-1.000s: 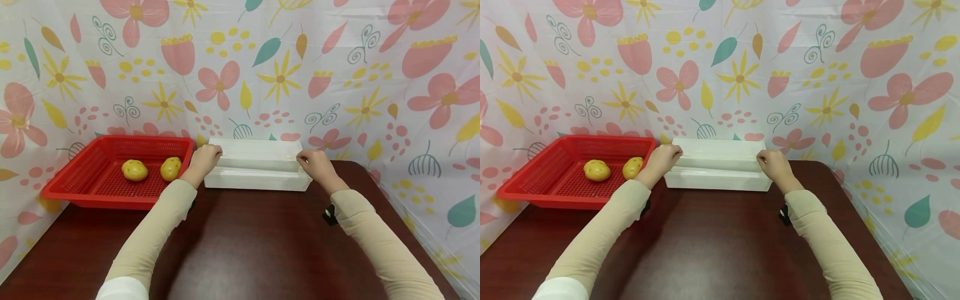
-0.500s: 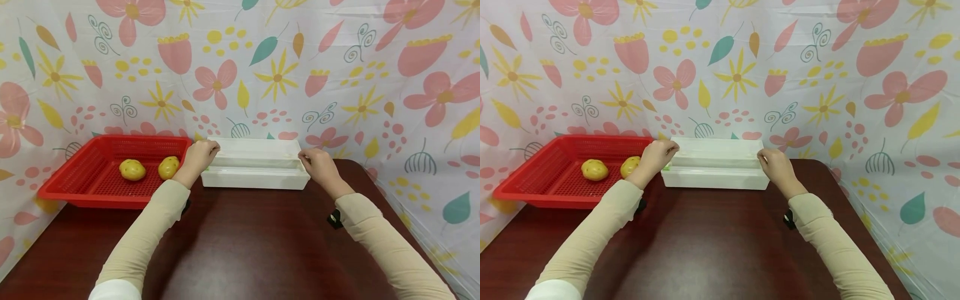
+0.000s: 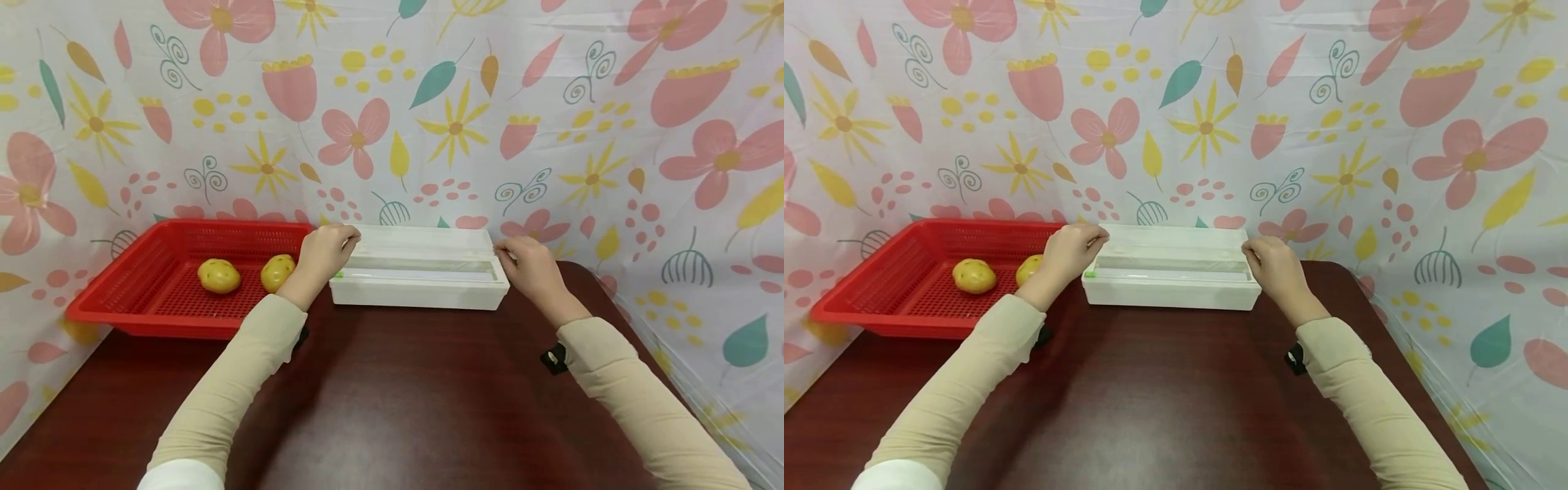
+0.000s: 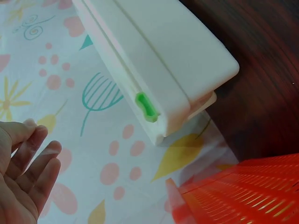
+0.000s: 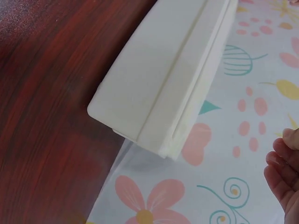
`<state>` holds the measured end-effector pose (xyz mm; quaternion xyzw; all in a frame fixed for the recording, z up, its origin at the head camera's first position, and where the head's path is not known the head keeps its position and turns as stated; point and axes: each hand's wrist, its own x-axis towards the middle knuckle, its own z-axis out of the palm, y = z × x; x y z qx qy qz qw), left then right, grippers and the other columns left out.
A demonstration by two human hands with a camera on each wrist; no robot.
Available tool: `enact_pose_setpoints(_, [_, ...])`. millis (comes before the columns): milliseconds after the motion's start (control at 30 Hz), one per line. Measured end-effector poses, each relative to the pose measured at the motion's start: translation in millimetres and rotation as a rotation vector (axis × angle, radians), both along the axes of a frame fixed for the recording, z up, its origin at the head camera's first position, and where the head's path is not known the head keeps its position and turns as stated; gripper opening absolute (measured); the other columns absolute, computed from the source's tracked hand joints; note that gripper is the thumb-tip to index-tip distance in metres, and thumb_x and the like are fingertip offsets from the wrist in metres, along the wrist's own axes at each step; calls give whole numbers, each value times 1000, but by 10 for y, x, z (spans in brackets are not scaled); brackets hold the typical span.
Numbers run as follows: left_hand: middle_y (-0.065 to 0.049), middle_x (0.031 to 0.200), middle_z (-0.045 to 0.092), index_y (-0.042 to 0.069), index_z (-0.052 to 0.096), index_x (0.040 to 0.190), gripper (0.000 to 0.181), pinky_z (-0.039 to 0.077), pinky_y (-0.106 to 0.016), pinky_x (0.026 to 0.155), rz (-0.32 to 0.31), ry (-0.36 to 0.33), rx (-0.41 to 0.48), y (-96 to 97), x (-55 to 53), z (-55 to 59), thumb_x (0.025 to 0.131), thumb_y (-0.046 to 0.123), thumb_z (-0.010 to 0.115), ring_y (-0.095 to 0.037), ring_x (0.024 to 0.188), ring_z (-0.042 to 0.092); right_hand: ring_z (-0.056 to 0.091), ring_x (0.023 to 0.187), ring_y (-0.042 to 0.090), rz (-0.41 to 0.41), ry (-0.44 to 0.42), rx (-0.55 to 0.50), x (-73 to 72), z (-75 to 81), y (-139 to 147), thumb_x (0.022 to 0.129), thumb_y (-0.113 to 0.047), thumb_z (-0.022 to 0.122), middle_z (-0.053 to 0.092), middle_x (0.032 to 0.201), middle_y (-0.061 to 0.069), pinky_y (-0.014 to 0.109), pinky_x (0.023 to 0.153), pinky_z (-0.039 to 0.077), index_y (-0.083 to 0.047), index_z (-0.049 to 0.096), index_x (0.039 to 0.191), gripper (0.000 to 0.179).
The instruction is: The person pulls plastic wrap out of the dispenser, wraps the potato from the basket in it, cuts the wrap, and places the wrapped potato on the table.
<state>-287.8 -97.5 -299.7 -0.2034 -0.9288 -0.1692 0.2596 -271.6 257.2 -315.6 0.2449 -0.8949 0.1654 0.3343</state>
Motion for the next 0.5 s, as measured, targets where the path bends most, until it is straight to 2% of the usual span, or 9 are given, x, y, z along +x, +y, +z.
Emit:
enact_pose_setpoints(167, [-7, 94, 73, 11, 74, 100, 15, 55, -40, 64, -7, 51, -5, 20, 54, 27, 92, 17, 62, -26, 80, 67, 62, 78, 33, 5, 15, -14, 44, 32, 12, 82, 5, 67, 68, 85, 19, 45, 66, 53, 3, 69, 89, 7])
enact_pose_setpoints(333, [-6, 90, 72, 11, 74, 99, 15, 55, -40, 64, -7, 92, -3, 25, 123, 66, 92, 15, 61, -26, 80, 67, 63, 76, 32, 29, 70, -33, 69, 37, 13, 80, 6, 69, 68, 83, 18, 45, 65, 52, 4, 69, 88, 8])
enact_pose_setpoints(500, [-7, 82, 72, 8, 74, 94, 13, 53, -38, 65, -40, 181, -16, 20, 154, 90, 91, 12, 62, -26, 74, 67, 63, 77, 33, 50, 134, -53, 120, 47, 13, 79, 7, 70, 69, 85, 18, 44, 63, 52, 3, 70, 88, 10])
